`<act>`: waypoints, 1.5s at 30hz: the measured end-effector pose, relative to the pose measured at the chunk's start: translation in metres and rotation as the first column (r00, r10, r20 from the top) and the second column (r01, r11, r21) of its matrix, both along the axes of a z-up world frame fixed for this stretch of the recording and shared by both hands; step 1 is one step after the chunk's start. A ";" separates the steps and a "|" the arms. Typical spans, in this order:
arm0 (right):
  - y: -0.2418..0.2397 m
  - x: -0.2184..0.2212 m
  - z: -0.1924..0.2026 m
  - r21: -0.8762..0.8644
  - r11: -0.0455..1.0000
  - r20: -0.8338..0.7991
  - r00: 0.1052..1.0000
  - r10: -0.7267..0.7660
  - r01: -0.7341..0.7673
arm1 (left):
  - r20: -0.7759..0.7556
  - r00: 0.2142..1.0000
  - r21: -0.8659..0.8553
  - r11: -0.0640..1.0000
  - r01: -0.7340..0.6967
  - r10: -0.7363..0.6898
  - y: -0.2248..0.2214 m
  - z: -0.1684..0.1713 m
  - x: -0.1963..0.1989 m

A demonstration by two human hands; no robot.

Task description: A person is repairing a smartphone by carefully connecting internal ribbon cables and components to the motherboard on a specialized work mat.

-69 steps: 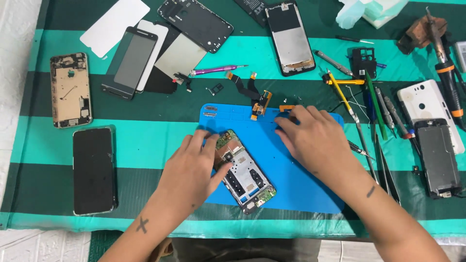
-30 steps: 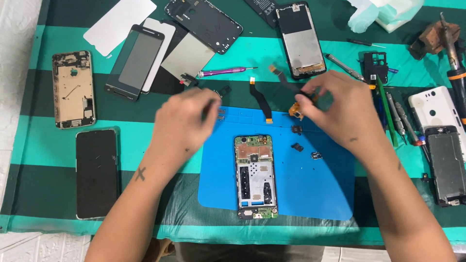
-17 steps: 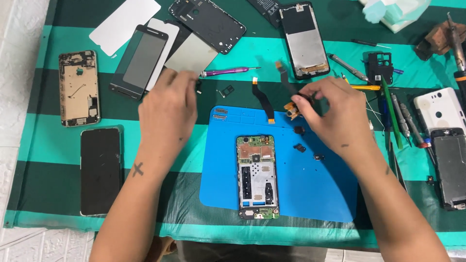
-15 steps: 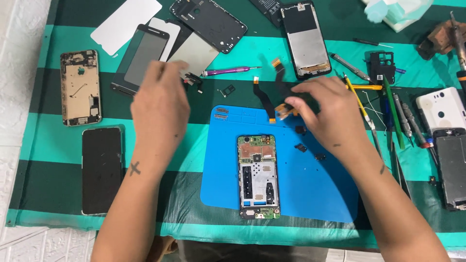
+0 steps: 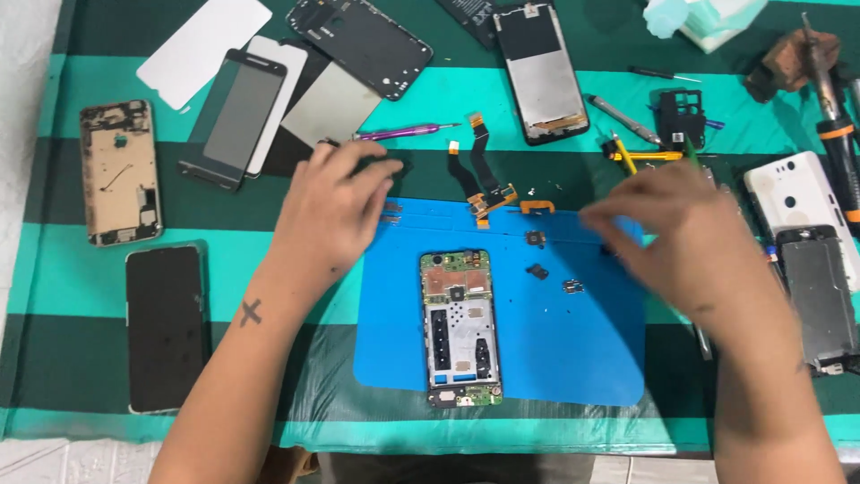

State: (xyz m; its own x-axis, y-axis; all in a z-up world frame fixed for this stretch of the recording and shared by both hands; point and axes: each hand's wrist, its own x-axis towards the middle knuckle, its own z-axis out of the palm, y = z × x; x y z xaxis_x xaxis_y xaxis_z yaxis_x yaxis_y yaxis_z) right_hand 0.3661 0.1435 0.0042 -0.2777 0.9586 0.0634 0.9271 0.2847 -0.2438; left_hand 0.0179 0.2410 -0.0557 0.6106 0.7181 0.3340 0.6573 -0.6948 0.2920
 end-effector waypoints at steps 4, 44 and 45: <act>-0.010 -0.007 -0.025 -0.034 0.989 -0.153 0.978 0.138 -0.145 | -0.064 0.998 0.039 0.999 0.010 -0.008 0.000 -0.015 0.003; -0.025 -0.055 -0.022 0.447 0.840 -0.610 0.583 0.537 -0.306 | 0.644 0.674 -0.191 0.777 0.600 -0.362 -0.071 0.036 0.053; -0.025 -0.055 -0.022 0.451 0.843 -0.611 0.586 0.532 -0.294 | 0.656 0.661 -0.195 0.765 0.614 -0.364 -0.071 0.037 0.054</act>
